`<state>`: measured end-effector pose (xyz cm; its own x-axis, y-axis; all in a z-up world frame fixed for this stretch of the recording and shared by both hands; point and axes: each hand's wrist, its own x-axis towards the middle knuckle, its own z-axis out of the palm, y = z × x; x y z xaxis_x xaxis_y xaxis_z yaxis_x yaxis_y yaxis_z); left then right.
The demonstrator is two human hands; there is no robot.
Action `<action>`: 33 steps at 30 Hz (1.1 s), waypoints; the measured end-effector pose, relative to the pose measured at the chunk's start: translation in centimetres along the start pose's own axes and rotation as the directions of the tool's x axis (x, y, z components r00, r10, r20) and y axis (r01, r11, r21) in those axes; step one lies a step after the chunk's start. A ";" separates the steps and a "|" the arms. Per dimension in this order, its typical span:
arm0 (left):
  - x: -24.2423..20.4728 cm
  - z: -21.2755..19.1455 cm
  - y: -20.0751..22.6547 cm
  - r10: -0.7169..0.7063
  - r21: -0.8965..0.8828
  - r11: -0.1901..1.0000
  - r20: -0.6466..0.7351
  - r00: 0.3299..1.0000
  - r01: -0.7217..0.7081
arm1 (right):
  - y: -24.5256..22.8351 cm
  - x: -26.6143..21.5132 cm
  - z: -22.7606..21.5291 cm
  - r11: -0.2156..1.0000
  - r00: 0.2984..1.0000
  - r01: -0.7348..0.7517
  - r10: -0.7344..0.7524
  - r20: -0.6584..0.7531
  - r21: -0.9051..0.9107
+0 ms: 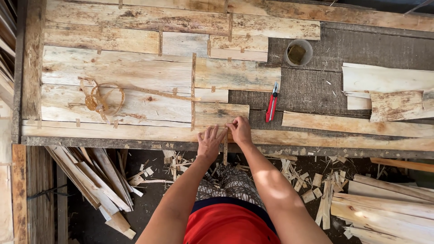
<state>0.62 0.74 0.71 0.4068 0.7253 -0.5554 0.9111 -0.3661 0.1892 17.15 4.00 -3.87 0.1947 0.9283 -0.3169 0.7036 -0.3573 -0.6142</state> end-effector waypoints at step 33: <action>-1.6 -0.5 -1.7 0.195 0.204 0.954 0.134 0.972 -0.219 | -0.2 0.6 0.6 0.999 0.998 -0.040 0.041 -0.048 0.013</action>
<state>-1.58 0.55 1.68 0.5639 0.5553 -0.6113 0.7665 -0.6274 0.1371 16.74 4.58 -4.39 0.2561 0.9168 -0.3063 0.6864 -0.3956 -0.6103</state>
